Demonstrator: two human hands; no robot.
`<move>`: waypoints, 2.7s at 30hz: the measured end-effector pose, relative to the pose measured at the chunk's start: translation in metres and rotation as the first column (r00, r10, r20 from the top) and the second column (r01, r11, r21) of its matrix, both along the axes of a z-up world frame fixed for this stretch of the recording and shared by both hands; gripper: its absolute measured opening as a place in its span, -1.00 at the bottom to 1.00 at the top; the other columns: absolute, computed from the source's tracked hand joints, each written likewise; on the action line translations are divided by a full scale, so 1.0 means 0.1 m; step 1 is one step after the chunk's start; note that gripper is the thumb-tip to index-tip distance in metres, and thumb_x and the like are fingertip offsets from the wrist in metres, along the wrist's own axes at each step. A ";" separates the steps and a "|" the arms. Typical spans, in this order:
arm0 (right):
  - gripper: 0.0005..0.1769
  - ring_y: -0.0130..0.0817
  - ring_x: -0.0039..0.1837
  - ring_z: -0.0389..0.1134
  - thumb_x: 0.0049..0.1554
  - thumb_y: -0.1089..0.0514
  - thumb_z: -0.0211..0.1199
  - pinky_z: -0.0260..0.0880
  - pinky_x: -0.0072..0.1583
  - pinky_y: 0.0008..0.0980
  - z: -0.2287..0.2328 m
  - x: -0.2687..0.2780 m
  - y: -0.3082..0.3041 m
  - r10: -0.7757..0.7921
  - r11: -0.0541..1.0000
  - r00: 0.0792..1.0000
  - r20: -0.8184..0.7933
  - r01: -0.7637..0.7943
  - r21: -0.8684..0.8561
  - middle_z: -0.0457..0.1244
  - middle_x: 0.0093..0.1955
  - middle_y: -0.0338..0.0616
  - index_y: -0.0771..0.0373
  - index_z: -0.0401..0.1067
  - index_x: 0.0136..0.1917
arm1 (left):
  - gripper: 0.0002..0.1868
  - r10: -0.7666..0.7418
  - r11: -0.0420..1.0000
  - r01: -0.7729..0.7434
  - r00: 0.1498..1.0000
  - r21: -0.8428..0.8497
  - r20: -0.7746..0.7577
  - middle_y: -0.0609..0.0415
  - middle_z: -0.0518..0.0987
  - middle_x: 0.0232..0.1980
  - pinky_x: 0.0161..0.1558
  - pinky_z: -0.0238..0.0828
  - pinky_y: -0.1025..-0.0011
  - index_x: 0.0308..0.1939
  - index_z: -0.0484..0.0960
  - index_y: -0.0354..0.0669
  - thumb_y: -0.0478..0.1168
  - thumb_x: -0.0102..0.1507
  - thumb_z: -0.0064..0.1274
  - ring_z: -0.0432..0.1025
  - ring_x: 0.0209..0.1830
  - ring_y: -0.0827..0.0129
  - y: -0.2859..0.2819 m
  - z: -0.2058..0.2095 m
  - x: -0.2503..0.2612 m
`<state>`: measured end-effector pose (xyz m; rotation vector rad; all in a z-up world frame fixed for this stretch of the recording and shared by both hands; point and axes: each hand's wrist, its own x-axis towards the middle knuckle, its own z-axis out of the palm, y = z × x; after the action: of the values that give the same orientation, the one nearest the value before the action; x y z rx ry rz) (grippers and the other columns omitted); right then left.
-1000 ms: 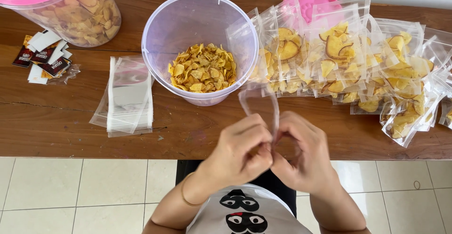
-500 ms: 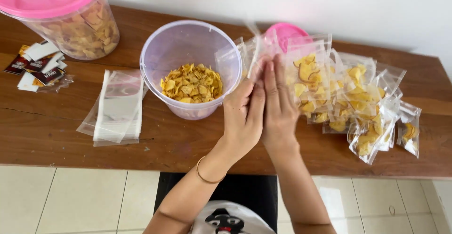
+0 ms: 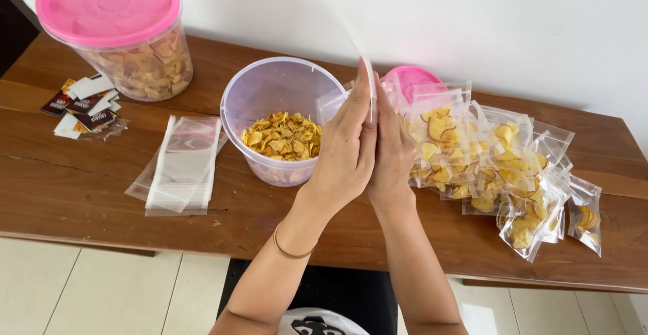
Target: Manually portioning snack chips from a large bowl into individual small plastic bags
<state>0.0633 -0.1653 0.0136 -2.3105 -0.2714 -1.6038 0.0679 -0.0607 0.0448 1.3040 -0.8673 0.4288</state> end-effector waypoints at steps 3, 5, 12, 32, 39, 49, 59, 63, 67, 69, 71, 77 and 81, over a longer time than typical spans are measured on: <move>-0.68 -0.10 0.15 0.48 0.32 0.32 0.17 0.50 0.12 -0.36 -0.18 0.01 -0.11 -0.026 0.999 0.999 -0.023 0.026 0.018 0.41 0.22 0.01 0.34 0.44 0.34 | -0.46 0.083 0.996 -0.083 0.997 0.037 0.004 -0.45 0.32 0.48 0.40 0.32 -0.01 0.57 0.13 -0.36 -0.45 0.47 -0.29 0.32 0.44 -0.26 -0.22 -0.44 0.16; -0.71 -0.04 0.09 0.49 0.31 0.31 0.19 0.50 0.08 -0.33 -0.16 -0.02 -0.08 -0.033 0.999 0.999 -0.001 0.033 0.040 0.42 0.13 0.04 0.36 0.45 0.29 | -0.47 0.133 0.988 -0.136 0.990 0.070 0.049 -0.42 0.34 0.48 0.39 0.36 0.03 0.57 0.14 -0.33 -0.43 0.48 -0.30 0.34 0.43 -0.24 -0.16 -0.31 0.10; -0.78 -0.05 -0.05 0.51 0.30 0.28 0.21 0.51 -0.01 -0.36 -0.07 -0.12 0.05 -0.104 0.986 0.993 0.062 0.095 0.135 0.46 -0.07 0.01 0.32 0.47 0.22 | -0.53 0.211 0.946 -0.266 0.940 0.185 0.269 -0.40 0.38 0.46 0.32 0.48 0.12 0.49 0.27 -0.40 -0.45 0.47 -0.28 0.44 0.38 -0.19 -0.05 -0.05 0.00; -0.61 0.16 0.12 0.45 0.23 0.44 0.32 0.56 0.06 -0.14 0.19 -0.35 -0.10 -0.071 0.982 0.993 -0.091 0.085 0.169 0.40 0.14 0.26 0.41 0.44 0.33 | -0.63 0.351 0.935 -0.352 0.913 -0.033 0.207 -0.20 0.65 0.03 -0.10 0.62 0.19 0.23 0.56 -0.23 -0.45 0.34 0.11 0.58 -0.01 -0.14 -0.22 -0.24 -0.01; -0.67 -0.07 0.08 0.49 0.25 0.38 0.29 0.54 0.03 -0.34 -0.17 -0.46 -0.22 -0.082 0.982 0.993 -0.085 0.095 0.166 0.44 0.10 0.09 0.38 0.49 0.30 | -0.40 -0.024 0.999 0.024 1.000 0.032 0.007 -0.47 0.16 0.60 0.48 0.24 -0.11 0.59 0.10 -0.30 -0.56 0.46 -0.27 0.16 0.55 -0.38 -0.31 -0.09 -0.10; -0.82 -0.21 -0.09 0.55 0.17 0.50 0.30 0.52 -0.14 -0.51 0.03 -0.54 -0.31 -0.352 0.914 0.928 0.123 0.313 0.258 0.48 -0.21 0.00 0.39 0.59 0.03 | -0.57 0.523 0.828 -0.560 0.782 0.015 0.339 -0.30 0.40 0.47 0.21 0.59 0.28 0.39 0.46 -0.29 -0.55 0.45 -0.15 0.48 0.37 -0.13 -0.74 -0.44 -0.15; -0.74 0.06 -0.03 0.49 0.40 0.32 0.25 0.46 -0.04 -0.17 0.09 -0.72 -0.41 -0.248 0.968 0.958 0.147 0.251 -0.008 0.44 0.13 0.34 0.58 0.55 0.26 | -0.61 0.386 0.846 -0.505 0.803 0.173 0.453 -0.11 0.34 0.54 0.67 0.19 -0.06 0.39 0.47 -0.01 -0.26 0.49 0.15 0.24 0.63 -0.19 -0.56 -0.45 -0.29; -0.13 0.48 0.22 0.47 0.33 -0.30 -0.13 0.64 0.10 0.22 0.35 -0.79 -0.24 -0.012 0.984 0.985 0.174 0.043 -0.173 0.36 0.17 0.56 0.61 0.44 0.31 | 0.10 -0.450 0.892 0.452 0.887 -0.007 -0.100 0.04 -0.24 0.83 0.94 -0.26 0.08 0.71 -0.28 0.02 0.00 0.32 0.18 -0.30 0.92 0.18 0.15 -0.15 -0.36; -0.55 -0.36 -0.38 0.31 0.42 -0.07 0.11 0.03 -0.42 -0.39 0.52 -0.68 0.02 0.046 0.911 0.993 0.110 0.003 -0.413 0.52 0.16 0.36 0.29 0.59 0.29 | 0.49 -0.721 0.687 0.591 0.627 -0.424 -0.296 -0.12 -0.34 0.77 0.67 -0.15 -0.15 0.60 -0.62 0.34 0.28 0.02 0.34 -0.19 0.75 -0.16 0.54 -0.22 -0.21; -0.94 -0.52 -0.05 0.53 0.36 0.26 0.35 0.00 -0.34 -0.57 0.83 -0.65 0.50 0.102 0.709 0.995 -0.024 -0.089 -0.699 0.52 0.16 -0.03 0.12 0.55 0.02 | 0.55 -0.898 0.294 0.217 0.397 -0.931 -0.191 -0.34 -0.04 0.68 0.50 -0.07 -0.43 0.70 -0.26 0.34 0.00 -0.30 0.31 -0.05 0.62 -0.35 0.77 -0.13 -0.12; -0.94 -0.43 -0.12 0.54 0.34 0.10 0.34 0.10 -0.40 -0.62 0.63 -0.49 0.76 0.149 0.696 0.987 -0.050 -0.141 -0.704 0.48 0.14 -0.08 0.07 0.53 0.07 | 0.34 -0.846 0.299 0.160 0.501 -0.941 -0.183 -0.27 -0.11 0.67 0.46 -0.17 -0.41 0.66 -0.26 0.38 0.14 -0.16 0.07 -0.09 0.54 -0.38 0.94 -0.12 -0.08; -0.75 -0.08 0.10 0.55 0.22 0.20 0.44 0.56 -0.02 -0.32 -0.03 -0.32 1.15 0.352 0.877 0.936 0.007 -0.327 -0.352 0.40 0.15 0.01 0.10 0.34 -0.01 | -0.36 -0.787 0.055 0.224 0.609 -0.973 0.096 -0.30 0.17 0.62 0.40 0.28 -0.16 0.58 0.24 0.22 -0.07 0.40 0.01 0.48 0.17 -0.10 1.34 -0.59 0.01; -0.66 0.03 0.37 0.20 0.08 0.23 0.50 0.56 0.06 -0.21 -0.26 -0.37 1.22 0.520 0.834 0.845 -0.127 -0.470 0.289 0.07 0.27 0.11 0.22 0.29 -0.23 | -0.35 -0.699 0.065 0.108 0.715 -0.992 0.032 -0.13 0.27 0.56 0.31 0.34 -0.09 0.56 0.23 0.26 -0.02 0.37 -0.02 0.39 -0.14 0.16 1.36 -0.58 -0.02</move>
<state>0.0261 -0.0434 -0.0124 -1.9711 -0.5416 -1.0692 0.0659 0.0750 -0.0130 -0.1834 -0.3109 0.0626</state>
